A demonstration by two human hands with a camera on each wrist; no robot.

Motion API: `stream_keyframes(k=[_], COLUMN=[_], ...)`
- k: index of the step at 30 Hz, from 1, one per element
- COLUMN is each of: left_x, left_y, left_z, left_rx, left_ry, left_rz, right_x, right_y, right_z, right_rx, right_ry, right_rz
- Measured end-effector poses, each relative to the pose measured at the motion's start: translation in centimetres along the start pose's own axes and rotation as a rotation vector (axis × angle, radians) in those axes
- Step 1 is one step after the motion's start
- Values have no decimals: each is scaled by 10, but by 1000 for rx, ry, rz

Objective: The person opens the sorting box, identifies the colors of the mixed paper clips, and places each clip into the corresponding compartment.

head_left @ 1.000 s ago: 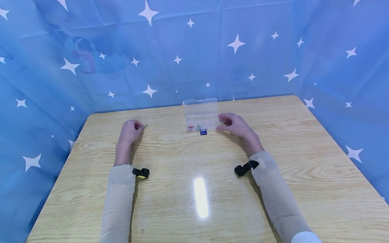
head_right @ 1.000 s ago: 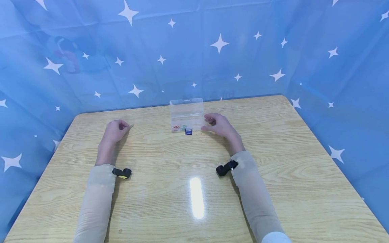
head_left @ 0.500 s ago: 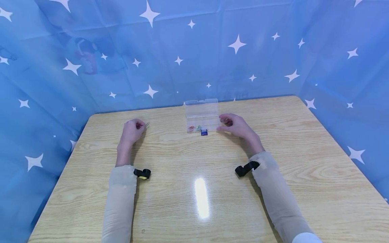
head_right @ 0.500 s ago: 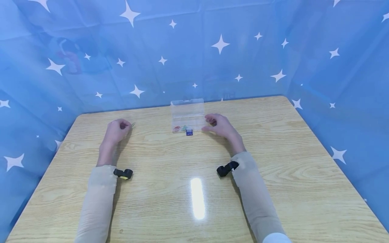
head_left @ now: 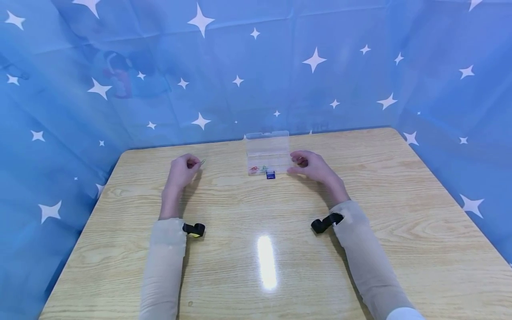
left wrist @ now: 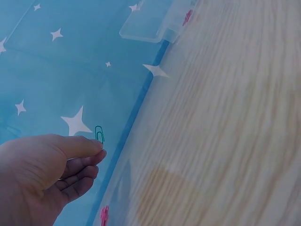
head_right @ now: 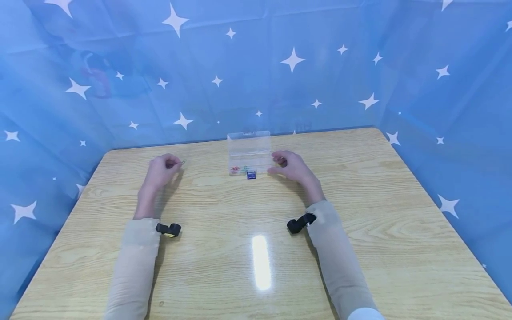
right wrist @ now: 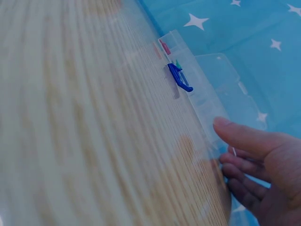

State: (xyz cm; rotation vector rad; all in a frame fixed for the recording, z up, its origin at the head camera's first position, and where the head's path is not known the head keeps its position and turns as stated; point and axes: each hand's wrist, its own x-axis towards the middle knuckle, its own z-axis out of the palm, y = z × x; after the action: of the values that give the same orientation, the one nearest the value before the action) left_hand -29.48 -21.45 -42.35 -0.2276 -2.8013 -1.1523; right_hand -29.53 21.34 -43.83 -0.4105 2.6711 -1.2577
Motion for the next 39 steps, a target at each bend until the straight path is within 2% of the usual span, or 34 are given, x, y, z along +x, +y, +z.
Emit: stream_keyframes(k=[8, 21, 39], left_x=[0, 4, 10], left_y=[17, 48, 83], left_z=[6, 26, 67], left_rx=[-56, -129, -202], left_ry=[17, 9, -77], left_rz=[57, 126, 157], right_x=[-1, 0, 2], right_y=[-1, 1, 3], right_z=[-1, -1, 1], right_rx=[-18, -3, -9], right_ry=[0, -2, 12], right_rz=[-3, -7, -10])
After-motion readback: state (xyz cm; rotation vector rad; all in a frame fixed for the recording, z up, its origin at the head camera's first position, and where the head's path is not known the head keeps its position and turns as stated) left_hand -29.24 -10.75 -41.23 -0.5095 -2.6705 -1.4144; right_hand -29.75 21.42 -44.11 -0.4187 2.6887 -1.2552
